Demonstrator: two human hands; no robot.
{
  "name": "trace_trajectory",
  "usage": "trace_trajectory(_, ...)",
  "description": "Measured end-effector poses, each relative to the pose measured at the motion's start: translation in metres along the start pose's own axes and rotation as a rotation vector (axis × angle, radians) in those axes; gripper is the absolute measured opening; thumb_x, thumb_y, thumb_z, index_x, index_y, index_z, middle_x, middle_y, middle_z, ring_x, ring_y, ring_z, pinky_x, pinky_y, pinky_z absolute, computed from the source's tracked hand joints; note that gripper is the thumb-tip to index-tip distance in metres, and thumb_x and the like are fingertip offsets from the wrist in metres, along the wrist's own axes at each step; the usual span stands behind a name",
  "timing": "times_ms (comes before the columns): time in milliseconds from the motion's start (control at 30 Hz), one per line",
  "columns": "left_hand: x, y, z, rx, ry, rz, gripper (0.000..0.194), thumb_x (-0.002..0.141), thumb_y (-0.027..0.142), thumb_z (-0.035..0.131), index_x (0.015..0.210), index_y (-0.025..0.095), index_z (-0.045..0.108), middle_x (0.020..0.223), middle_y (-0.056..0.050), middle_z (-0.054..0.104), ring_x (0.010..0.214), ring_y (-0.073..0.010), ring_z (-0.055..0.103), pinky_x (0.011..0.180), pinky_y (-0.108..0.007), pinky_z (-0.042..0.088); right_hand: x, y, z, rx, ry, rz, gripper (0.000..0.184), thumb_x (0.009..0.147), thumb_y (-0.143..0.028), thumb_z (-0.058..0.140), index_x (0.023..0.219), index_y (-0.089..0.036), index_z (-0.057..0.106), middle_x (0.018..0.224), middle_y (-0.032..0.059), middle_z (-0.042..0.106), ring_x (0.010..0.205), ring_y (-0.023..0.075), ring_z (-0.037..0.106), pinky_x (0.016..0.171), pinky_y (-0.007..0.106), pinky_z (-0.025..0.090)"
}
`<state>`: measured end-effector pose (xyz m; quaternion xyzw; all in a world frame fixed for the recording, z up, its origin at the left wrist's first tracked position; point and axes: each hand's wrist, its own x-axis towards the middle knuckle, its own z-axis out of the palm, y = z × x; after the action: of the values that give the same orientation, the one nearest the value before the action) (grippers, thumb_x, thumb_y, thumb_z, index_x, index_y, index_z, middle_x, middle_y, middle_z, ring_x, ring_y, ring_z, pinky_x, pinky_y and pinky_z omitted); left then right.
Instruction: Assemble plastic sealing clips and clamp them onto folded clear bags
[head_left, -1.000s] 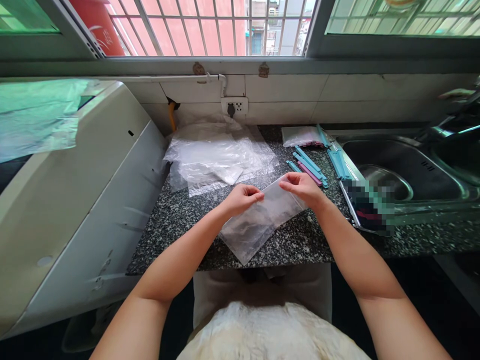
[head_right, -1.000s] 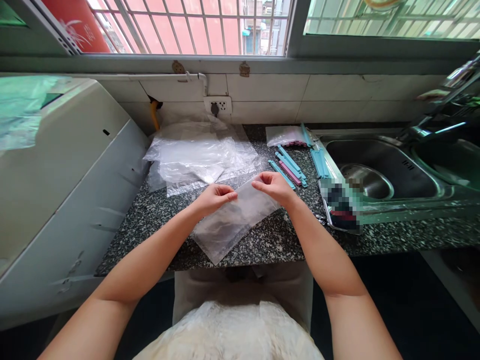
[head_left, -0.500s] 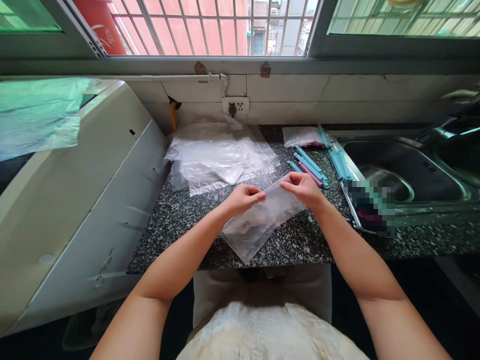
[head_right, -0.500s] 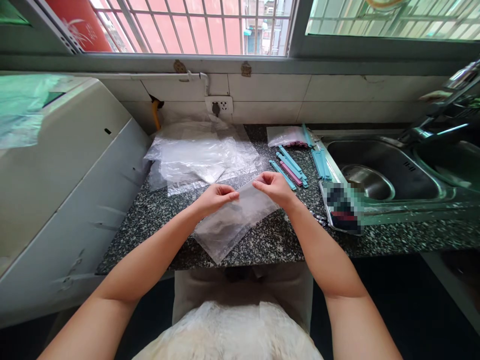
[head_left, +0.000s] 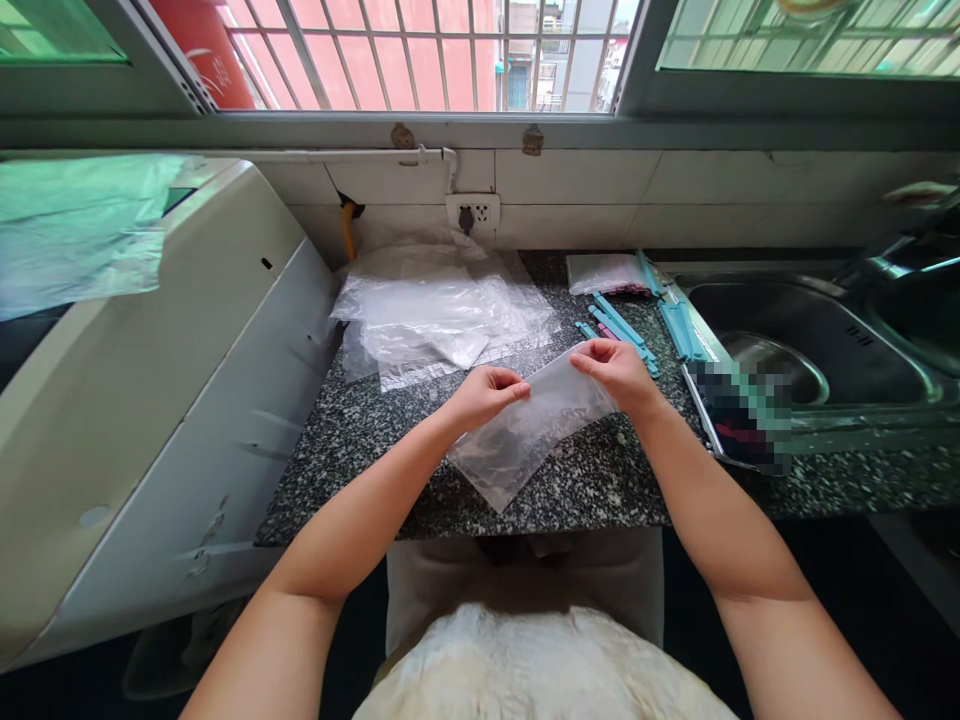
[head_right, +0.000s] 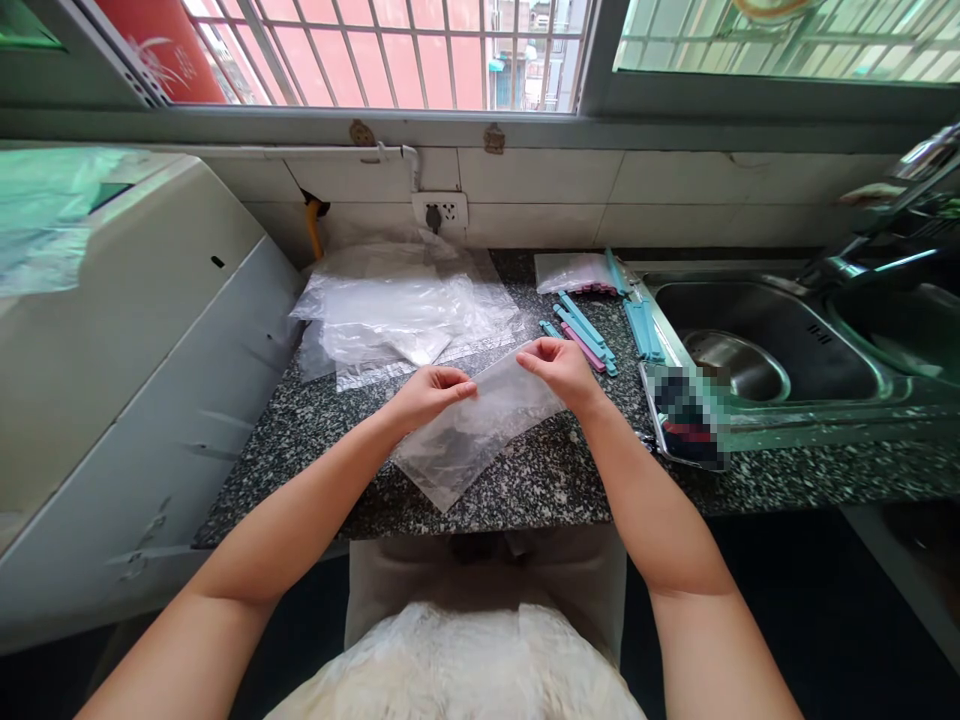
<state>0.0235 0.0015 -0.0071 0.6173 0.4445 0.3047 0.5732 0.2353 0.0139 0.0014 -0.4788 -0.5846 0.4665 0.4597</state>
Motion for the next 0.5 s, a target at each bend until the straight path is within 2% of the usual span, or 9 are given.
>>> trace_trajectory(200,-0.0003,-0.0016,-0.0029,-0.032,0.020,0.006,0.018,0.071,0.029,0.063,0.064,0.012,0.065,0.057,-0.001,0.059,0.054,-0.0076,0.047,0.053,-0.022,0.036,-0.0004,-0.0021,-0.0044,-0.030,-0.068,0.031,0.034,0.059,-0.047,0.073,0.061,-0.017,0.057,0.059,-0.0031,0.050,0.055,0.0081,0.042,0.051,0.024,0.034)
trace_trajectory(500,0.0005,-0.0028,-0.0066,0.009,0.068,0.026,0.026,0.070,0.038,0.065,0.065,0.012,0.064,0.054,0.000,0.056,0.052,-0.0085,0.044,0.051,-0.023,0.033,0.0027,0.0007,-0.0066,-0.056,0.029,-0.039,0.030,0.061,-0.043,0.070,0.056,-0.018,0.053,0.055,-0.0040,0.045,0.054,0.0088,0.039,0.055,0.026,0.035)
